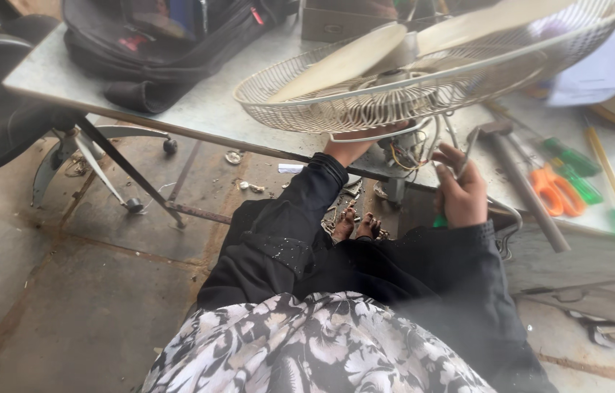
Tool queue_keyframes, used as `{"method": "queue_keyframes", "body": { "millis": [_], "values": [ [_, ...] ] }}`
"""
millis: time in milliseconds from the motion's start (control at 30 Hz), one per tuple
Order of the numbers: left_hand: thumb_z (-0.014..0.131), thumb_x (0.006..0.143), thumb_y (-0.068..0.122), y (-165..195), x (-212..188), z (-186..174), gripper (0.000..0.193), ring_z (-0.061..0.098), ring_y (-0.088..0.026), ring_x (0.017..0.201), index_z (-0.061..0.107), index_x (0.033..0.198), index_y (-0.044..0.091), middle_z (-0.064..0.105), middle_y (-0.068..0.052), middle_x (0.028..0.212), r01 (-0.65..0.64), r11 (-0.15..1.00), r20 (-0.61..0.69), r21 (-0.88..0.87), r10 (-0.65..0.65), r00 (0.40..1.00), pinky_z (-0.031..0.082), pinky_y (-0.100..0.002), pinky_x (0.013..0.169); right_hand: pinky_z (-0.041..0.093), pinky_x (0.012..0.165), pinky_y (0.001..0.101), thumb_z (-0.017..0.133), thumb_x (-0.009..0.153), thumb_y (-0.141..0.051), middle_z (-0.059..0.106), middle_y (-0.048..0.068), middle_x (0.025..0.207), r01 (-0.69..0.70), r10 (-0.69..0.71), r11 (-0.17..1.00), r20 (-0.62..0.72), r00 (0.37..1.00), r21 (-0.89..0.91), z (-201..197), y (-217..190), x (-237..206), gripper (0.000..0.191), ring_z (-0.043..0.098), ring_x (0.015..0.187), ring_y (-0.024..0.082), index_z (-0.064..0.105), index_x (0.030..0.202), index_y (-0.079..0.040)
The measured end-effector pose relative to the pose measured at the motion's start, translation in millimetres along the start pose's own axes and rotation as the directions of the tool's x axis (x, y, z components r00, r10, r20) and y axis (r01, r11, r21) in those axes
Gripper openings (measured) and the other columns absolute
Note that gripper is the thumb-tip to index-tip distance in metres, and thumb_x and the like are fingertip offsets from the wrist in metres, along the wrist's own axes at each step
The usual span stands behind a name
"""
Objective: The person disassembles a table fan by removing the front grille and motor housing. They use a screwdriver to loosen screws and scissors to cut wires, then separate the motor from the fan assembly.
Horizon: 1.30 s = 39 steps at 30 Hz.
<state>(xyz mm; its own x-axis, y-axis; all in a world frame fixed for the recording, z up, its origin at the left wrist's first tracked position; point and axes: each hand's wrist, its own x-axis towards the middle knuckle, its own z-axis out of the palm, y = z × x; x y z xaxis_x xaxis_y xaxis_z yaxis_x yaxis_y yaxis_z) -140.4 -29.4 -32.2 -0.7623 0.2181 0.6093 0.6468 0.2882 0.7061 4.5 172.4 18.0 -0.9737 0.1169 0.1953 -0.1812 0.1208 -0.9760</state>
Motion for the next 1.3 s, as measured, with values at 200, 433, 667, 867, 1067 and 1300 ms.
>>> {"method": "queue_keyframes", "body": {
  "millis": [200, 433, 667, 867, 1067, 1300],
  "values": [
    [0.067, 0.089, 0.067, -0.5, -6.5, -5.3, 0.072, 0.066, -0.026, 0.113, 0.068, 0.128, 0.006, 0.071, -0.012, 0.123, 0.156, 0.979, 0.080, -0.133, -0.146, 0.986, 0.051, -0.040, 0.099, 0.040, 0.044, 0.0199, 0.058, 0.098, -0.010, 0.067, 0.008, 0.116, -0.241, 0.198, 0.788, 0.138, 0.970, 0.567, -8.6, -9.1, 14.5, 0.052, 0.046, 0.056, 0.003, 0.044, 0.148, -0.009],
    [0.066, 0.089, 0.065, -8.4, -12.0, -5.0, 0.064, 0.073, -0.022, 0.104, 0.071, 0.122, 0.010, 0.076, -0.008, 0.114, 0.286, 0.957, 0.144, -0.058, -0.275, 0.950, 0.057, -0.036, 0.095, 0.035, 0.044, 0.0193, 0.060, 0.102, -0.012, 0.062, -0.001, 0.100, -0.371, 0.174, 0.661, 0.347, 0.921, 0.653, -3.3, -0.2, 26.7, 0.037, 0.041, 0.055, 0.003, 0.056, 0.137, 0.000],
    [0.054, 0.104, 0.043, -25.6, -19.8, 0.5, 0.040, 0.068, -0.020, 0.107, 0.066, 0.139, 0.027, 0.071, -0.005, 0.127, -0.098, 0.975, 0.128, 0.201, 0.073, 0.989, 0.054, -0.037, 0.091, 0.035, 0.041, 0.0211, 0.064, 0.099, -0.015, 0.063, 0.000, 0.095, -0.270, 0.203, 0.873, 0.201, 0.958, 0.406, 1.8, 6.1, 21.3, 0.031, 0.039, 0.050, 0.003, 0.060, 0.126, -0.001],
    [0.068, 0.091, 0.059, -8.4, -14.0, -0.3, 0.059, 0.071, -0.023, 0.109, 0.070, 0.126, 0.012, 0.074, -0.008, 0.123, 0.253, 0.958, 0.107, -0.132, -0.240, 0.965, 0.055, -0.036, 0.095, 0.038, 0.041, 0.0235, 0.070, 0.100, -0.020, 0.053, 0.005, 0.076, -0.094, 0.095, 0.995, -0.072, 0.993, 0.011, -23.6, 15.6, 30.4, 0.034, 0.046, 0.049, 0.008, 0.066, 0.130, -0.004],
    [0.063, 0.096, 0.055, -6.5, -13.8, -1.5, 0.049, 0.070, -0.023, 0.113, 0.069, 0.128, 0.019, 0.073, -0.005, 0.126, 0.202, 0.978, 0.126, -0.053, -0.194, 0.973, 0.054, -0.037, 0.097, 0.042, 0.055, 0.0207, 0.077, 0.099, -0.015, 0.070, -0.004, 0.098, 0.253, -0.321, 0.906, -0.162, 0.933, -0.340, -30.3, 34.1, 95.0, 0.033, 0.055, 0.069, 0.003, 0.066, 0.127, -0.002],
    [0.061, 0.105, 0.025, -21.8, -14.2, 3.7, 0.041, 0.066, -0.022, 0.114, 0.055, 0.143, 0.039, 0.069, -0.003, 0.130, -0.247, 0.898, 0.080, 0.365, 0.234, 0.969, 0.054, -0.040, 0.099, 0.049, 0.067, 0.0265, 0.077, 0.098, -0.016, 0.074, 0.005, 0.091, 0.255, -0.347, 0.835, -0.107, 0.932, -0.487, -15.9, 36.0, 88.1, 0.014, 0.064, 0.076, 0.009, 0.075, 0.100, -0.002]
  ]
}}
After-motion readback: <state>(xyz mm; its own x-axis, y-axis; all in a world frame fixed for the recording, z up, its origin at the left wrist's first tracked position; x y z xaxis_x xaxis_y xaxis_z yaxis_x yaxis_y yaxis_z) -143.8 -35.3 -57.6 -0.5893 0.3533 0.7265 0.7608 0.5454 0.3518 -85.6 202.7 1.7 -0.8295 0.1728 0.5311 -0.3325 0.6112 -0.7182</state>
